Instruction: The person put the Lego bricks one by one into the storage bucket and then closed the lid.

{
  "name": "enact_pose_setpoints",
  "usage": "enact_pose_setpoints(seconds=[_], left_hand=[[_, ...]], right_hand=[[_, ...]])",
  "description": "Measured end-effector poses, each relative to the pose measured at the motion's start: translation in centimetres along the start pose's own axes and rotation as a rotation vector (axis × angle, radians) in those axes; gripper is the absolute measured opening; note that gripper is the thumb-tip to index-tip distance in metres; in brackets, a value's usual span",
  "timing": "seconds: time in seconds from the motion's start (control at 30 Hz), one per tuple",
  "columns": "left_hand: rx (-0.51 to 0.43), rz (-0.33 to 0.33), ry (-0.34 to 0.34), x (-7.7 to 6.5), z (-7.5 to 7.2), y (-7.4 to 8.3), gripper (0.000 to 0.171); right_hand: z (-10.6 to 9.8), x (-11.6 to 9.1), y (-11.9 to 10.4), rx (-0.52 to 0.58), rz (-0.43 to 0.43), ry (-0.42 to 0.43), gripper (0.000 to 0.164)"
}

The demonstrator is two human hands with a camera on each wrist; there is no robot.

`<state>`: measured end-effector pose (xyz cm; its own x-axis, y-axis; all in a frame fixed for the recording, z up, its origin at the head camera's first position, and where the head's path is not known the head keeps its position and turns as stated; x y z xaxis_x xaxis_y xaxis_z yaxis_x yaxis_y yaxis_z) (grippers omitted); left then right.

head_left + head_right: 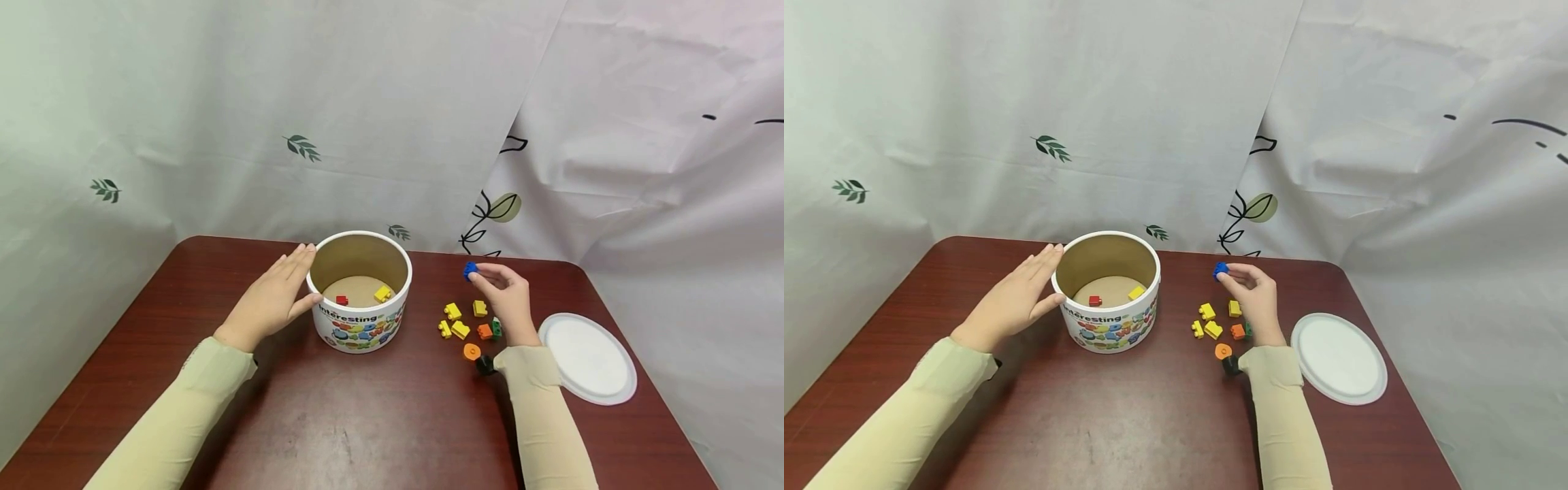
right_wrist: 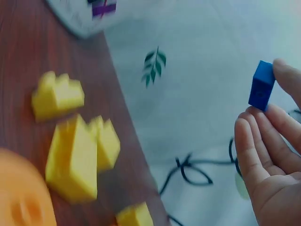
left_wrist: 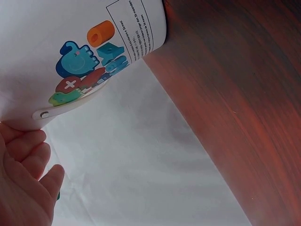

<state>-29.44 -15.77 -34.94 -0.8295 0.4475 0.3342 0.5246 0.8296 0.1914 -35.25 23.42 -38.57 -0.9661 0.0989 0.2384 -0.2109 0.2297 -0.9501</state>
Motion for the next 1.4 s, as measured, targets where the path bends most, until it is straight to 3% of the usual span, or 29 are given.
enact_pose_setpoints(seconds=[0.4, 0.6, 1.1, 1.4], left_hand=[[-0.003, 0.000, 0.001, 0.0, 0.2, -0.1, 0.082], [-0.002, -0.005, -0.002, 0.0, 0.2, -0.2, 0.082], [0.003, 0.005, 0.003, 0.0, 0.2, -0.3, 0.082], [0.002, -0.010, -0.013, 0.1, 0.3, -0.3, 0.083]], right_hand=[[4.2, 0.6, -2.9, 0.546, -0.031, -0.072, 0.016], [6.2, 0.9, -4.0, 0.719, -0.023, -0.090, 0.011], [11.1, 1.0, -7.6, 0.638, -0.074, -0.207, 0.019], [13.4, 2.2, -8.5, 0.539, -0.072, -0.309, 0.021]])
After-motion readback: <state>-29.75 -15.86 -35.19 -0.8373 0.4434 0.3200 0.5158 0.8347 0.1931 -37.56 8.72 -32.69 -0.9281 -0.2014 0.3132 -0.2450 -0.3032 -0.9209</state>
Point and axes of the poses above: each hand's wrist, its own x-axis towards the middle knuckle, its own z-axis out of the palm, y = z × x, the point moved 10 cm from there along x, towards the middle knuckle, and after that the axes turned 1 degree about -x, right-handed, at the moved point
